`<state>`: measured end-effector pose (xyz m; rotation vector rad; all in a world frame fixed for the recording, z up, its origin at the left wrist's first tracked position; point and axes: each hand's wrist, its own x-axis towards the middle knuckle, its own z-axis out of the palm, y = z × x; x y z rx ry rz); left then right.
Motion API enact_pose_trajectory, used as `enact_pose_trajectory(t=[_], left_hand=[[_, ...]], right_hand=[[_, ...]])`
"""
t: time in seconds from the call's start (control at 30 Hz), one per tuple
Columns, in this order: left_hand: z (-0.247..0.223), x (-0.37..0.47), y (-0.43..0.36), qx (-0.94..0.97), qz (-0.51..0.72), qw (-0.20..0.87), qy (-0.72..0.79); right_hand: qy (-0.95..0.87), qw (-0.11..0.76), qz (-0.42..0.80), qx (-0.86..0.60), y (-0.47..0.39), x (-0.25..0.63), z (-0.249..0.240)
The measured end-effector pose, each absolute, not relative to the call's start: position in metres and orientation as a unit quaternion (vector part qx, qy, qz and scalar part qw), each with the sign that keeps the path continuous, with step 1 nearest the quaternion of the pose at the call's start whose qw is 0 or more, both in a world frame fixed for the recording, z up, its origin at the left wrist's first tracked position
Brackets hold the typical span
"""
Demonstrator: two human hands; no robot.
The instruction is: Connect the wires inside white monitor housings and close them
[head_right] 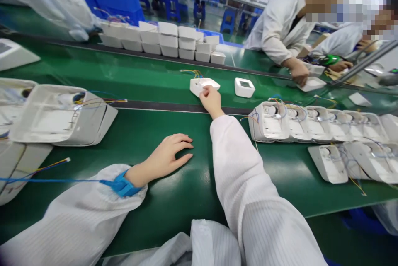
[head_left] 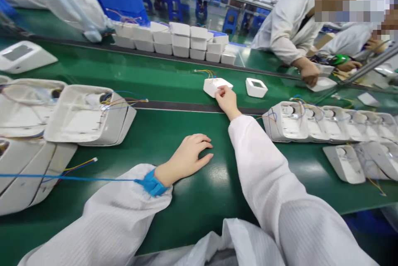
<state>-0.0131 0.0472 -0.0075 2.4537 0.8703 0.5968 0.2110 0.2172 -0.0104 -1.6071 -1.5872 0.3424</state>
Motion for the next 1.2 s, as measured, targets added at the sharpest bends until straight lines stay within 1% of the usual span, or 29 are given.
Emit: enact_pose_trajectory(t=[0.13,0.3,0.43,0.6,0.77,0.9,1.0,1.2], left_hand=[[-0.008,-0.013,0.048,0.897,0.205,0.223,0.321],[-0.008,-0.014,0.050,0.899,0.197,0.220,0.323],[-0.010,-0.015,0.051,0.893,0.209,0.230,0.324],[-0.012,-0.015,0.053,0.895,0.204,0.228,0.323],[-0.011,-0.015,0.054,0.902,0.192,0.216,0.321],[-0.010,-0.016,0.055,0.904,0.195,0.210,0.318],[-0.010,-0.015,0.055,0.905,0.200,0.205,0.315],[-0.012,-0.016,0.057,0.904,0.206,0.204,0.316]], right_hand=[[-0.657,0.437,0.142,-0.597,0.184,0.200,-0.008],[-0.698,0.446,0.182,-0.530,0.117,0.197,-0.009],[-0.739,0.426,0.227,-0.470,0.075,0.213,-0.008],[-0.733,0.381,0.278,-0.491,0.059,0.238,-0.005],[-0.748,0.369,0.227,-0.502,0.035,0.235,-0.007],[-0.780,0.337,0.211,-0.482,0.012,0.220,-0.008],[-0.776,0.320,0.232,-0.491,0.006,0.214,-0.007],[-0.758,0.329,0.296,-0.479,0.011,0.220,-0.002]])
